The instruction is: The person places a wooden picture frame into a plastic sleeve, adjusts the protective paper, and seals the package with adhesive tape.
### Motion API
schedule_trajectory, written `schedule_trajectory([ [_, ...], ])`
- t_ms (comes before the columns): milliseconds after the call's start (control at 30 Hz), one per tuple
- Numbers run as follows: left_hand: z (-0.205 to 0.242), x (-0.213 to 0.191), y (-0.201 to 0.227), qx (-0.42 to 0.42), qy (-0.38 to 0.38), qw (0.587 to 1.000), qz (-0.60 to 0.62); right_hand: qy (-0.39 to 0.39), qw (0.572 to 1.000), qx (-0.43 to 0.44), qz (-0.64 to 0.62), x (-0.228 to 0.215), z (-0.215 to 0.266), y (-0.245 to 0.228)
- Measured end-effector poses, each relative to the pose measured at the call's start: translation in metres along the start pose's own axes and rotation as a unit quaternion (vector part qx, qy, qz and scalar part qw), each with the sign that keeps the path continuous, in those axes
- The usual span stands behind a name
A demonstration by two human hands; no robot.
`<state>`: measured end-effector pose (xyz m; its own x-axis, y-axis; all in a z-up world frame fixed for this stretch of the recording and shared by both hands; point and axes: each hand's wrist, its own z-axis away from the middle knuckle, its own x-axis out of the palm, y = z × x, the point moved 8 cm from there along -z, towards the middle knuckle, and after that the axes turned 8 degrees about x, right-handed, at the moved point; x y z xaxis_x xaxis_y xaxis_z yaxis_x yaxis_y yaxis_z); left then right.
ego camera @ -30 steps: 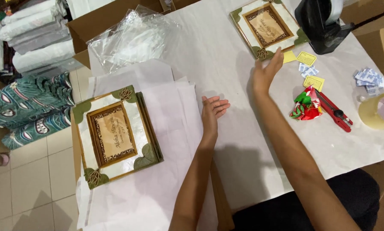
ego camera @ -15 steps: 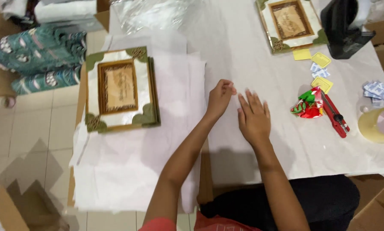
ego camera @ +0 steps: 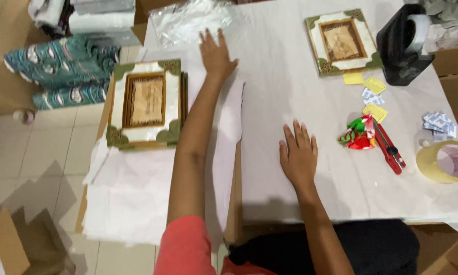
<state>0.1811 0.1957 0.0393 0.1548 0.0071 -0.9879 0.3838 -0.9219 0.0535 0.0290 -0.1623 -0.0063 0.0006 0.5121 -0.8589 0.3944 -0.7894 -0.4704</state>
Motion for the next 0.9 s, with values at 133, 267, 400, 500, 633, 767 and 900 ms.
schedule_trajectory([
  [133,-0.036,0.011,-0.030,-0.035,-0.074,0.991,-0.104,0.030,0.999,-0.005,0.020,-0.001,-0.002,0.002],
  [267,-0.059,0.048,-0.072,-0.119,-0.123,0.984,-0.041,0.022,1.000,0.015,-0.001,-0.002,-0.006,0.002],
  [400,-0.153,0.184,-0.145,-0.108,-0.078,0.991,-0.030,0.007,0.999,0.050,-0.008,-0.004,-0.011,0.003],
  [500,-0.128,0.121,-0.128,-0.184,0.140,0.963,-0.135,0.047,0.998,0.027,0.019,-0.003,-0.009,0.004],
  [633,-0.110,0.085,-0.111,-0.154,0.112,0.970,-0.153,0.040,0.999,0.035,0.008,-0.008,-0.011,0.002],
  [767,-0.117,0.091,-0.110,-0.043,0.085,0.981,-0.171,0.035,0.999,0.039,-0.001,-0.008,-0.012,0.003],
  [900,-0.162,0.153,-0.122,0.022,0.052,0.990,-0.130,0.068,0.997,0.014,0.013,-0.011,-0.010,0.001],
])
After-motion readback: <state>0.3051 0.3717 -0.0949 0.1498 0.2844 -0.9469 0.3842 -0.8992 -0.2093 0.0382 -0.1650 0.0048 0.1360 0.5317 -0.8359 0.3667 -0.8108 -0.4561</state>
